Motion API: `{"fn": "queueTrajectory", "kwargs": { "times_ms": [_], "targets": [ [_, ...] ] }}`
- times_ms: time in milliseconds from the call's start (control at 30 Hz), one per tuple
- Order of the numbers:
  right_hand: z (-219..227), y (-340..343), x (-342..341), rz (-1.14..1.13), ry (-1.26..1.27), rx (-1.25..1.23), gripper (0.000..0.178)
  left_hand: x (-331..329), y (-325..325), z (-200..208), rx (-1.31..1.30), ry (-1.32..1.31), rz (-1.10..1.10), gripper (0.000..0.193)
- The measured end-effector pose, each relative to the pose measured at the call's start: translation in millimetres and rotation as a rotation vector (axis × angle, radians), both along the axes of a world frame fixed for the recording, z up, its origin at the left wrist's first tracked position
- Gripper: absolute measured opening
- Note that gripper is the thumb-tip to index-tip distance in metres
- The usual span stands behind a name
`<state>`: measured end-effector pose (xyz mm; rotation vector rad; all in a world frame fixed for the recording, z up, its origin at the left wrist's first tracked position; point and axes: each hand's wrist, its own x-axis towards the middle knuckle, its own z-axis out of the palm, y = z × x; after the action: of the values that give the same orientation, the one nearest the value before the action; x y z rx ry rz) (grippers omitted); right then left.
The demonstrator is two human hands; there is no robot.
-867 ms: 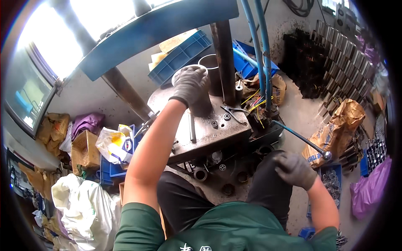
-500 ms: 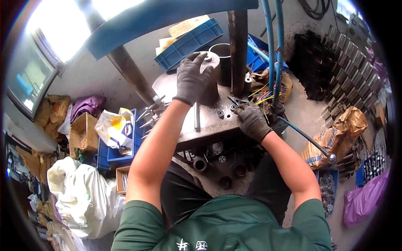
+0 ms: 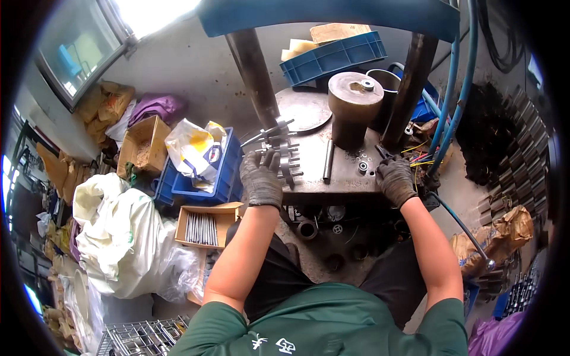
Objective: The person places a metal rod into a fixture, fits a circular metal plate onto it, and pulls a lever to press the components together. They repeat this process by taking parts from nearby bins and placing the completed assemblies into a separate container.
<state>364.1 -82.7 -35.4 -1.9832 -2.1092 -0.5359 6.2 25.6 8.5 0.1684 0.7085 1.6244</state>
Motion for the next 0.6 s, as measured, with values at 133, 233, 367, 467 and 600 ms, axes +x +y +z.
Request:
{"fn": "queueTrajectory", "kwargs": {
  "times_ms": [133,233,367,467,600],
  "targets": [
    [12,-5,-1,-0.07,0.117,-0.111,0.018,6,39,21,0.021,-0.24,-0.217,0.038],
    [35,-1,-5,-0.022,0.39,0.072,0.016,5,64,6,0.043,-0.387,-0.387,0.033],
    [105,17,-20,0.157,0.669,0.421,0.015,18,71,1,-0.004,-0.386,-0.32,0.021],
    [149,48,-31,0.102,0.775,0.429,0.013,41,57,10,0.338,0.076,-0.234,0.017],
    [158,95,-5,0.017,0.658,0.471,0.023,73,-6,27,0.792,0.684,-0.127,0.023]
  ]
}}
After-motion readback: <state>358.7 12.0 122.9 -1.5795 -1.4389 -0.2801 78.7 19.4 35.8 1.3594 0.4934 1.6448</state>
